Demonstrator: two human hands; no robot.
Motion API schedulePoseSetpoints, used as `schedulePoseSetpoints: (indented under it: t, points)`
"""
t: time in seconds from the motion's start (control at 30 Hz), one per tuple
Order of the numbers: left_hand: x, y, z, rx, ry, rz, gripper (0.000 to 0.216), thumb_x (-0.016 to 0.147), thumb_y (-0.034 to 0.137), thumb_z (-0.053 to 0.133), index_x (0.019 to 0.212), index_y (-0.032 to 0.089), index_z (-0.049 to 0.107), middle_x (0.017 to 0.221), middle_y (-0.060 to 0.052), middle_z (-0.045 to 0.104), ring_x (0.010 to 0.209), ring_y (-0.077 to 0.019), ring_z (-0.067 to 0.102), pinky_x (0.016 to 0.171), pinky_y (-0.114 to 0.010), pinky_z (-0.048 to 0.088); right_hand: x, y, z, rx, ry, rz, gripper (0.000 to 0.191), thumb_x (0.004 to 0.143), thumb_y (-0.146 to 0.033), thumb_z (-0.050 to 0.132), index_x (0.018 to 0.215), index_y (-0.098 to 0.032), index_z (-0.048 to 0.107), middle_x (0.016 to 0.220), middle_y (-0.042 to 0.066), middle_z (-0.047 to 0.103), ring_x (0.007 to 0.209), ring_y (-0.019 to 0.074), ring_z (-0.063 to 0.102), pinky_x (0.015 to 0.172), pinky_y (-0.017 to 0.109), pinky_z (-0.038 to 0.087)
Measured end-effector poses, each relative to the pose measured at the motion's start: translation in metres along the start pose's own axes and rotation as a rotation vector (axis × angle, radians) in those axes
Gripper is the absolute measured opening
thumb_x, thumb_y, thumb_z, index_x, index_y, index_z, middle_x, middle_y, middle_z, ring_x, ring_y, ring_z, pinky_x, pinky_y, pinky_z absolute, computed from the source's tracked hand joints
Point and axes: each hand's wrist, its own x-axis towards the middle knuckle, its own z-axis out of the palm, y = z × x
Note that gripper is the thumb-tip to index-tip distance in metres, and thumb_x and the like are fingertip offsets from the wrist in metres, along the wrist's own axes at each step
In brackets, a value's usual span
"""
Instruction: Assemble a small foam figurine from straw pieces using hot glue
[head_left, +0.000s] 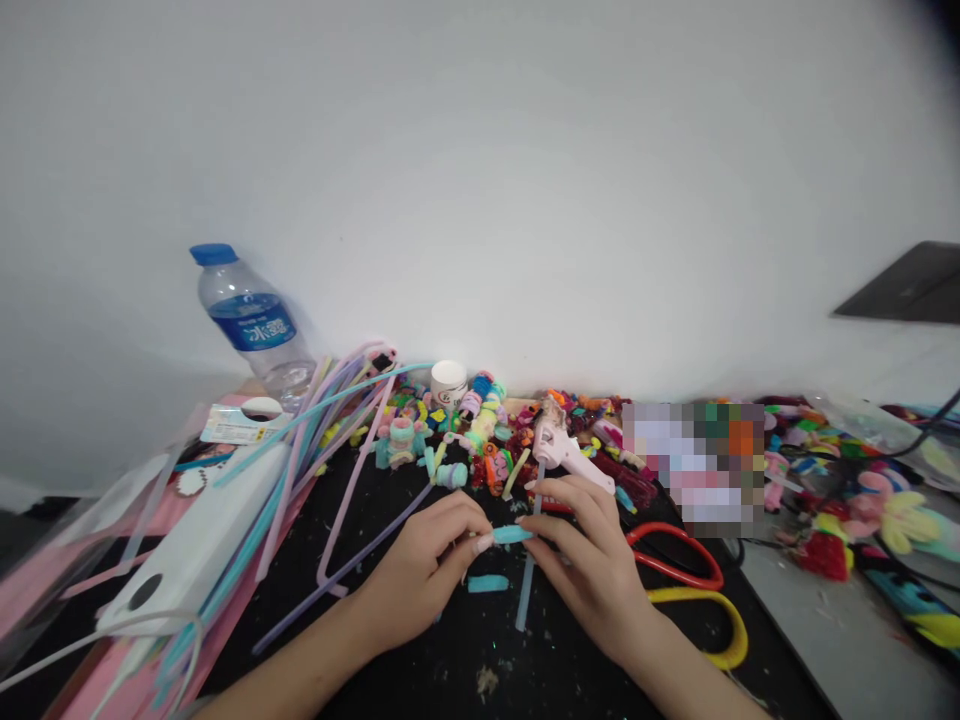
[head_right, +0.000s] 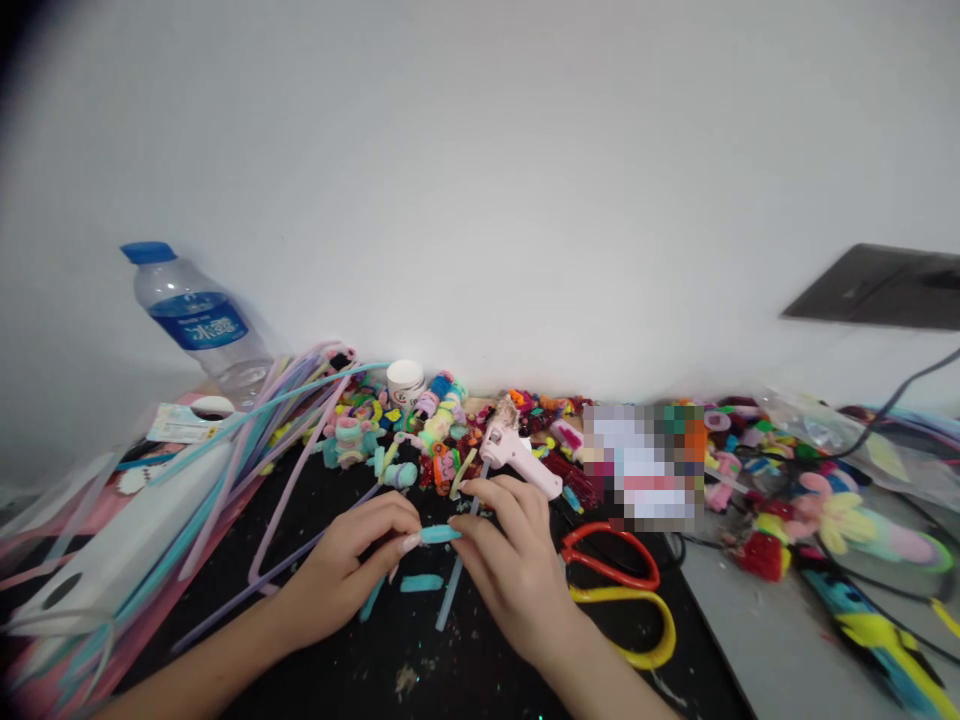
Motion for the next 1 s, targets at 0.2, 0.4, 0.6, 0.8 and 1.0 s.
schedulePoseSetpoints:
  t: [0.2,0.4,0.6,0.8,1.0]
  points:
    - [-0.001,-0.002,0.000,0.076,0.004,0.053,0.016,0.090,0.013,0.042,0.087,0.018,0.057,0.085,-0.004,0.056,0.079,-0.0151,0.055,0.072,-0.026,0.043,-0.001,0.000,0.001,0.009,-0.011,0.004,0.015,0.084,-0.013,0.056,0.096,-0.021,0.062,0.112,0.010,0.057,0.107,0.0253,0.049,0.085,0.044,0.044]
    - [-0.001,-0.003,-0.005,0.231,0.010,0.108,0.017,0.089,0.017,0.048,0.103,0.019,0.058,0.100,-0.007,0.060,0.092,-0.0167,0.057,0.083,-0.027,0.046,-0.001,0.000,0.002,0.026,-0.019,0.005,0.016,0.084,-0.011,0.057,0.096,-0.020,0.061,0.113,0.010,0.056,0.108,0.0261,0.048,0.087,0.045,0.043]
    - [-0.003,-0.010,-0.005,0.373,-0.005,0.244,0.019,0.090,0.018,0.048,0.106,0.019,0.059,0.098,-0.006,0.063,0.088,-0.0149,0.060,0.079,-0.025,0.048,-0.003,-0.002,0.002,0.047,-0.054,0.004,0.014,0.085,-0.013,0.057,0.096,-0.019,0.062,0.114,0.010,0.055,0.109,0.0257,0.047,0.088,0.043,0.043]
    - [-0.004,-0.012,-0.004,0.494,0.088,0.366,0.015,0.089,0.017,0.050,0.100,0.017,0.061,0.093,-0.005,0.067,0.083,-0.0146,0.063,0.075,-0.025,0.049,-0.002,-0.004,0.002,0.069,-0.060,-0.004,0.014,0.085,-0.013,0.057,0.096,-0.019,0.062,0.115,0.010,0.054,0.110,0.0255,0.045,0.088,0.043,0.043]
    - [-0.003,-0.009,-0.004,0.504,0.138,0.406,0.014,0.090,0.020,0.050,0.091,0.017,0.063,0.084,-0.004,0.069,0.075,-0.0141,0.064,0.069,-0.024,0.050,-0.002,-0.003,0.002,0.078,-0.070,-0.011,0.014,0.084,-0.012,0.057,0.096,-0.019,0.061,0.115,0.010,0.054,0.110,0.0259,0.044,0.088,0.043,0.042]
